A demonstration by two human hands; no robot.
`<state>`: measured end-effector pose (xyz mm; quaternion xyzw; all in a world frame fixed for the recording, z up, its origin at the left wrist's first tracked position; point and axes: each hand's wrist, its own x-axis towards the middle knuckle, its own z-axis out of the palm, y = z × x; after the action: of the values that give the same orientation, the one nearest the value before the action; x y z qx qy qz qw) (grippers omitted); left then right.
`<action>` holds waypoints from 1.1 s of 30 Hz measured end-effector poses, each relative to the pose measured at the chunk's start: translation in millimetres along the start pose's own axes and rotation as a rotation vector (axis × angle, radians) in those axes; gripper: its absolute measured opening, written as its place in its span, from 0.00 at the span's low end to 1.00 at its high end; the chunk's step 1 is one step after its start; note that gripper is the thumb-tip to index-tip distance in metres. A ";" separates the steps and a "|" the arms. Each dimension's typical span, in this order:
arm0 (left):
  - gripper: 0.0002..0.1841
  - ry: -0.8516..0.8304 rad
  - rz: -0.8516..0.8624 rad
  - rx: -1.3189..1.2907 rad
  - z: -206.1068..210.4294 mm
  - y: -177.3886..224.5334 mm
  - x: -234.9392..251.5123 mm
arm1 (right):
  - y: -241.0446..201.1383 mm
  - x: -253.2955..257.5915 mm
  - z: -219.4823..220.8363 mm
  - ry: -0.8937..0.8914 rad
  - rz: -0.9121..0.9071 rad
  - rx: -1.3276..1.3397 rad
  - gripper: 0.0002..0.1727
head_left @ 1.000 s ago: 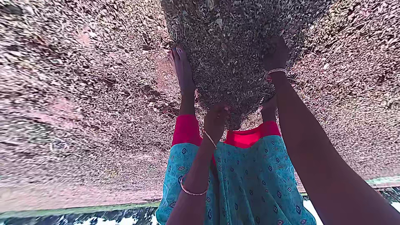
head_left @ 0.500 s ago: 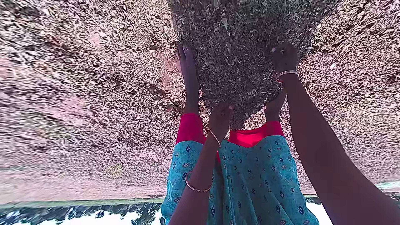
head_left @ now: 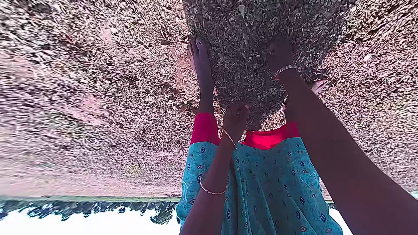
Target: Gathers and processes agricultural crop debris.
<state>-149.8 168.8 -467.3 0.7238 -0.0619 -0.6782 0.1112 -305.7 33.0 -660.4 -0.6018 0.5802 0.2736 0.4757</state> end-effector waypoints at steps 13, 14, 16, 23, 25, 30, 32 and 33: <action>0.15 0.156 -0.016 -0.099 -4.6 8.6 -1.3 | 3.3 -107.5 -11.8 0.188 0.076 0.888 0.12; 0.16 0.195 -0.016 -0.173 -3.8 9.2 -0.5 | -4.7 -125.1 -15.6 0.088 -0.018 0.902 0.12; 0.19 0.225 -0.002 -0.371 -2.6 9.7 1.1 | -20.7 -157.2 -26.4 -0.183 -0.214 0.952 0.14; 0.20 -0.129 -0.010 -0.729 -1.9 18.0 -6.1 | -8.3 -56.6 -65.5 0.174 -0.060 0.433 0.31; 0.20 -0.158 -0.014 -0.688 -1.8 18.5 -6.4 | -6.4 1.7 -75.3 0.287 0.135 0.320 0.41; 0.20 -0.011 -0.051 -0.590 -7.3 14.9 -5.6 | -45.1 19.1 -37.8 0.031 0.033 -0.156 0.50; 0.21 0.040 -0.067 -0.591 -7.4 19.1 -4.7 | -50.1 -19.3 -20.3 -0.214 -0.168 -0.320 0.41; 0.21 0.064 -0.065 -0.581 -7.7 21.0 -4.6 | -55.1 -41.1 -19.7 -0.394 -0.159 -0.390 0.35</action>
<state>-141.3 150.2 -457.3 0.6842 0.1617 -0.6475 0.2941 -264.5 26.6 -602.3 -0.6609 0.3637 0.4537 0.4746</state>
